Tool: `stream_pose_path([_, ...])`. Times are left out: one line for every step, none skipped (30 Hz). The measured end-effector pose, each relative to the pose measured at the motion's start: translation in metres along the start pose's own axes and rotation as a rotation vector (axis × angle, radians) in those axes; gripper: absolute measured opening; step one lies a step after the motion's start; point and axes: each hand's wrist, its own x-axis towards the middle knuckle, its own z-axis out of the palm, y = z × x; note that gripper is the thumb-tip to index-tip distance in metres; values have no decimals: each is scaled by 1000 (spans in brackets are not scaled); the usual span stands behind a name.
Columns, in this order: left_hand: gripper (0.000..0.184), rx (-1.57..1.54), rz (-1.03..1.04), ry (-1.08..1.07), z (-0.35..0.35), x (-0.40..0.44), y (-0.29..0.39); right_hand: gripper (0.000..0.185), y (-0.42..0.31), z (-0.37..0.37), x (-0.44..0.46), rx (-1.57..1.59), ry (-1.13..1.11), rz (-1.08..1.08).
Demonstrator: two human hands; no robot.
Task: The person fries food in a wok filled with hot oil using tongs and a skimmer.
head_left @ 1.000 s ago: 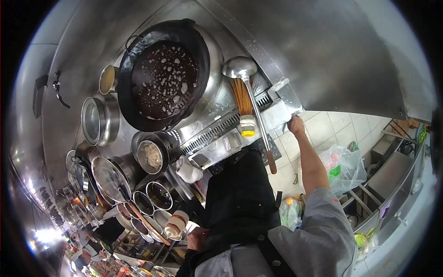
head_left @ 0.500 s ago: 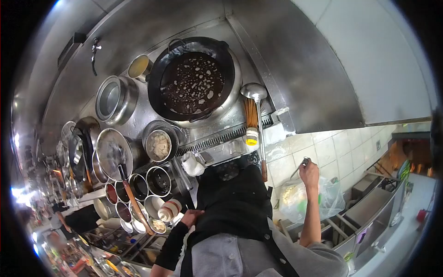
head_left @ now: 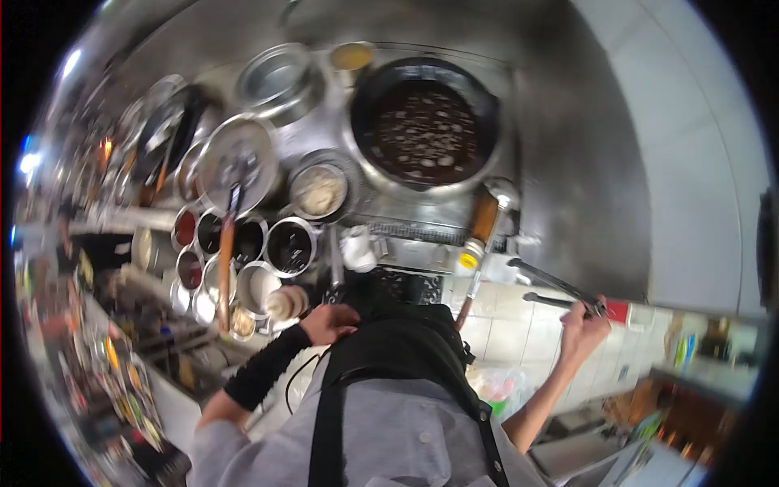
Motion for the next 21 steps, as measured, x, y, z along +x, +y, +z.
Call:
stream_pose_path([30, 114, 14, -11, -2, 1, 4, 9, 4, 1, 4, -22, -24, -60])
stream_pose_path([33, 230, 23, -28, 1, 2, 3, 10, 6, 4, 8, -42, -42, -122])
stream_pose_path([34, 241, 28, -19, 10, 4, -5, 11, -7, 11, 6, -47, -58, -99])
stream_pose_path([33, 233, 14, 5, 13, 5, -9, 11, -17, 15, 6, -57, -63, -77])
stream_pose_path([32, 225, 6, 22, 16, 7, -11, 13, -13, 17, 9, -83, -88, -120])
stream_pose_path([31, 218, 0, 28, 20, 10, -17, 13, -18, 23, 11, -88, -100, -145])
stream_pose_path([32, -133, -31, 36, 32, 22, -49, 13, -25, 26, 10, -99, -106, -164])
stream_pose_path([33, -259, -46, 59, 37, 30, -61, 13, -28, 27, 10, -114, -107, -180])
stream_pose_path([34, -385, -60, 75, 43, 38, -70, 12, -23, 28, 13, -122, -122, -178])
stream_pose_path([34, -507, -74, 86, 41, 38, -49, 12, -20, 30, 16, -119, -132, -180])
stream_pose_path([38, -87, -107, 96, 33, 32, -31, 12, -18, 31, 17, -117, -141, -177])
stream_pose_path([38, 222, 5, 273, 31, 30, -17, 12, -18, 31, 17, -116, -154, -174])
stream_pose_path([37, 527, 114, 449, 34, 28, -6, 13, -34, 33, 13, -126, -161, -149])
stream_pose_path([37, 833, 220, 624, 37, 28, 5, 14, -46, 36, 7, -85, -145, -157])
stream_pose_path([38, 514, 147, 511, 23, 24, 47, 15, -55, 39, 1, -42, -129, -165])
stream_pose_path([40, 199, 77, 391, 5, 22, 91, 15, -60, 41, -1, 1, -111, -168])
stream_pose_path([42, -33, 121, 278, -1, 27, 112, 12, -59, 42, -2, -47, -84, -304])
stream_pose_path([44, -261, 167, 161, -4, 31, 132, 11, -65, 45, -7, 38, -53, -341])
stream_pose_path([48, -412, 233, 42, -9, 29, 163, 11, -77, 53, -17, 128, -14, -381])
stream_pose_path([52, -559, 298, -84, -10, 27, 191, 12, -88, 61, -28, 216, 31, -418])
stream_pose_path([55, -681, 313, -129, -4, 30, 209, 13, -95, 70, -37, 277, 32, -532])
